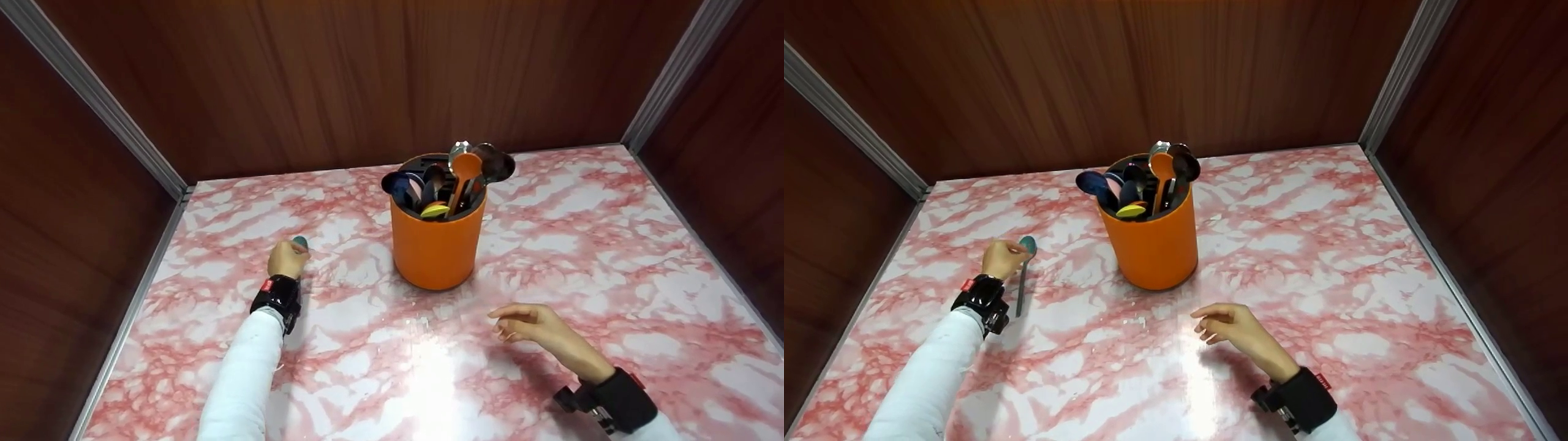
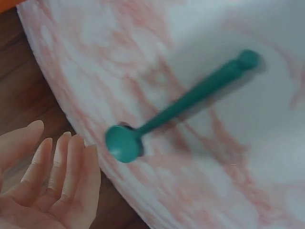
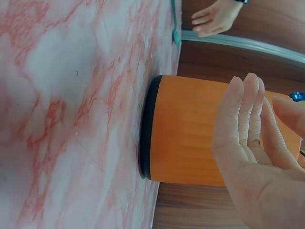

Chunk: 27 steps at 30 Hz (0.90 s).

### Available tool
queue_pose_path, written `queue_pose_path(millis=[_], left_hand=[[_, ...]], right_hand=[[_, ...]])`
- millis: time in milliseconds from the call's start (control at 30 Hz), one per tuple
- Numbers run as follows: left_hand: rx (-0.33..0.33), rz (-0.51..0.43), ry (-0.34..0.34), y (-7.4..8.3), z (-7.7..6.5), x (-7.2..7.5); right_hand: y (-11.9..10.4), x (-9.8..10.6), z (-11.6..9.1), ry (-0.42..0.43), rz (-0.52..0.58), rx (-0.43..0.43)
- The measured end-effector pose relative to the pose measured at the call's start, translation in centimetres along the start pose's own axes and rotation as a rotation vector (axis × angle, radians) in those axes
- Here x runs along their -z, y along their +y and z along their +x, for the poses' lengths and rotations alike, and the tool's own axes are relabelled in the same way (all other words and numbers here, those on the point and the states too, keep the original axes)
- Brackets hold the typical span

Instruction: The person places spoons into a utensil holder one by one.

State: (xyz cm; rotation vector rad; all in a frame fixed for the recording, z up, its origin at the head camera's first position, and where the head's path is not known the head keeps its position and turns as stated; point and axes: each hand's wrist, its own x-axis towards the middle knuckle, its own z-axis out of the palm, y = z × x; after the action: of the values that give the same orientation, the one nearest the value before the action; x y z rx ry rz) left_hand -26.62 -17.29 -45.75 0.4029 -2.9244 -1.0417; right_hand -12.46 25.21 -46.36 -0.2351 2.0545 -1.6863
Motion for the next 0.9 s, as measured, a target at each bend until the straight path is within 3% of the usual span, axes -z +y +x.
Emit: queue_pose_path(millis=[533, 900], left_hand=[[0.068, 0.067, 0.013, -4.0, 0.9, -1.9], [0.115, 0.066, 0.052, -4.8, 1.1, -3.0]], right_hand=[[0.7, 0.2, -0.3, 0.009, 0.030, -0.029], [0.8, 0.2, -0.8, 0.016, 0.040, -0.057]])
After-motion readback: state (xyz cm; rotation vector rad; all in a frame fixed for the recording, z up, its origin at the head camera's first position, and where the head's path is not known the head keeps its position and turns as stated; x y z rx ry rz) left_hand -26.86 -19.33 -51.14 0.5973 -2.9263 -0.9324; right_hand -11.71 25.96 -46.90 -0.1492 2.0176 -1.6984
